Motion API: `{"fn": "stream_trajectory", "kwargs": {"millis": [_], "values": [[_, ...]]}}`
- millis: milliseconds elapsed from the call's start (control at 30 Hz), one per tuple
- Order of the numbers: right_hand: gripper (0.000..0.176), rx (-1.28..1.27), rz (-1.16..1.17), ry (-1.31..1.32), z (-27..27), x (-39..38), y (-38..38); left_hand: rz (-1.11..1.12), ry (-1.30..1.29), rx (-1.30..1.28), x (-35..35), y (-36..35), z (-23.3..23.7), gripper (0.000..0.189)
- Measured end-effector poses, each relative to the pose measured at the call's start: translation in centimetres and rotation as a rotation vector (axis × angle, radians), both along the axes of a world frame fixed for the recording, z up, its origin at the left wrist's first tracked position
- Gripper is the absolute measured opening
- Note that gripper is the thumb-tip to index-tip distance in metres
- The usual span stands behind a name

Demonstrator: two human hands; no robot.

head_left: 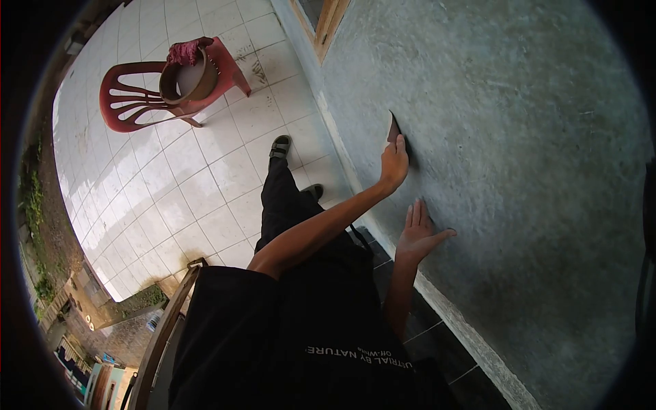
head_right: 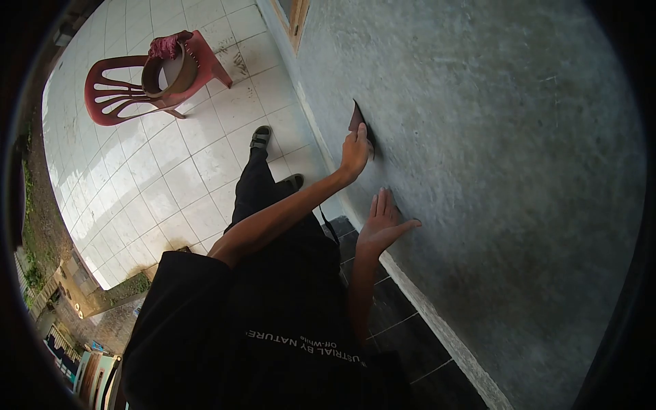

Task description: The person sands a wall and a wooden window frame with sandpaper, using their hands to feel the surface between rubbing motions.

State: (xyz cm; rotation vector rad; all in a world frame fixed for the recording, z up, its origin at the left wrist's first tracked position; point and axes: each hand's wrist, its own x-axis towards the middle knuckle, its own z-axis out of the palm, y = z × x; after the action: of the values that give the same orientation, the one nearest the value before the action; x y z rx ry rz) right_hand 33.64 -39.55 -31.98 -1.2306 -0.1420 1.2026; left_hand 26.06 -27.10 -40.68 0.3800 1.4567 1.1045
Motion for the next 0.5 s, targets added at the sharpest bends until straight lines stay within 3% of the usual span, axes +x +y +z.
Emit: {"fn": "stream_trajectory", "kwargs": {"millis": [100,267,333,500], "values": [[0.115,0.004,0.006,-0.008,-0.4,-0.3,0.3,-0.061,-0.141,0.112,-0.8,-2.1,5.5,0.056],[0.118,-0.042,0.095,0.03,-1.0,-0.6,1.1,-0.034,-0.032,0.302,-1.9,-3.9,9.8,0.055],[0.118,-0.011,0.131,0.067,-0.4,-1.4,1.8,-0.193,-0.035,0.226,-3.2,-4.3,11.7,0.06],[0.117,0.039,0.179,0.074,0.4,-2.4,2.9,-0.112,-0.013,0.231,-3.4,-0.6,9.6,0.058]]}}
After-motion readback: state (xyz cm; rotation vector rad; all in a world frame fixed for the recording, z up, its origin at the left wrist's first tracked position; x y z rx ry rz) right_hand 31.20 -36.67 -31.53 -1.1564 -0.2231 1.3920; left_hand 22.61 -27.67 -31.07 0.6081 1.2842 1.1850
